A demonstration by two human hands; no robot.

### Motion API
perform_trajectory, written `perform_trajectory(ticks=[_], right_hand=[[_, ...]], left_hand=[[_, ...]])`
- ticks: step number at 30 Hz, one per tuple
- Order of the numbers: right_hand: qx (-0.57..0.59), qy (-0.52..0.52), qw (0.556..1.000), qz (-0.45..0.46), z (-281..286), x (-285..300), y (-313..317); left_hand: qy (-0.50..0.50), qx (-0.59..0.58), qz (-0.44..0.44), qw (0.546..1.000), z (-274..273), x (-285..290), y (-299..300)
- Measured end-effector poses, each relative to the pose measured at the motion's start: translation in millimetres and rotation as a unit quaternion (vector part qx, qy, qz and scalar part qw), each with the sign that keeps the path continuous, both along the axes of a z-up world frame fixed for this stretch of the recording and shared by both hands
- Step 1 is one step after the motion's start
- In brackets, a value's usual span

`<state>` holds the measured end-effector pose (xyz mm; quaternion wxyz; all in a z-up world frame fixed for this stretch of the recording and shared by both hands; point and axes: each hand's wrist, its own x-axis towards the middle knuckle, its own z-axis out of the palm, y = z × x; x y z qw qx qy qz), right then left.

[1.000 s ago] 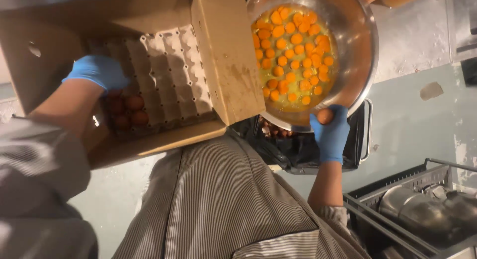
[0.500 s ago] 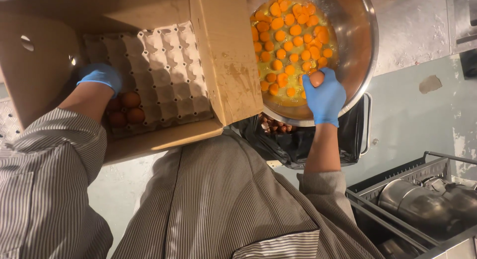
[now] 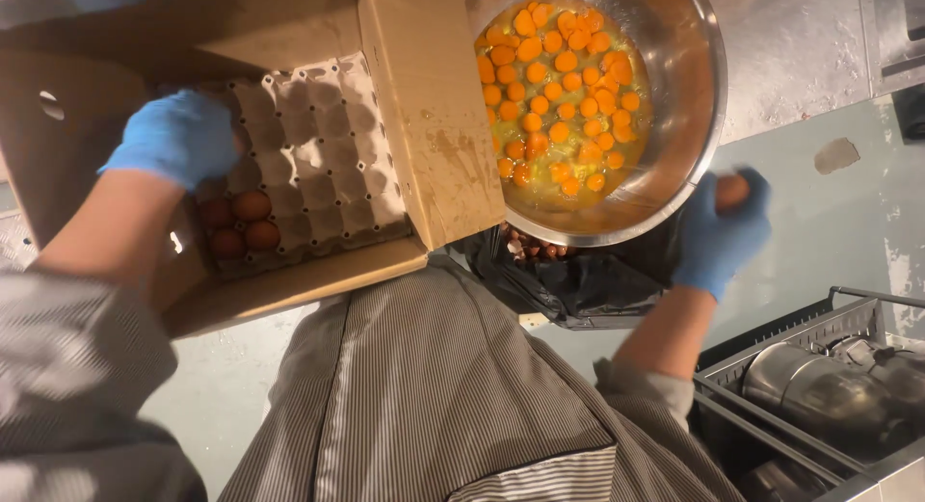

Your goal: The recorder is cracking a large number of eggs from cartons inside a cardboard box into a large stainless steel bowl.

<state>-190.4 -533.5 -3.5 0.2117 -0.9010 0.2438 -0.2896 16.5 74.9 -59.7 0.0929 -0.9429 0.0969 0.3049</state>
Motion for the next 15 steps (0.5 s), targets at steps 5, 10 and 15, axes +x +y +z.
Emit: perform_trajectory(ticks=[5,10,15], right_hand=[[-0.151,0.196,0.968,-0.033,-4,-52,-26],[-0.101,0.059,0.986,0.115,16,-37,60],[-0.086,-0.083,0.951,0.286,25,-13,157]], left_hand=[[-0.254,-0.393,-0.026,0.883,132,-59,-54],[-0.226,-0.607,-0.064,0.759,158,-107,-159],[-0.132,-0.676,-0.068,0.722,143,-142,-247]])
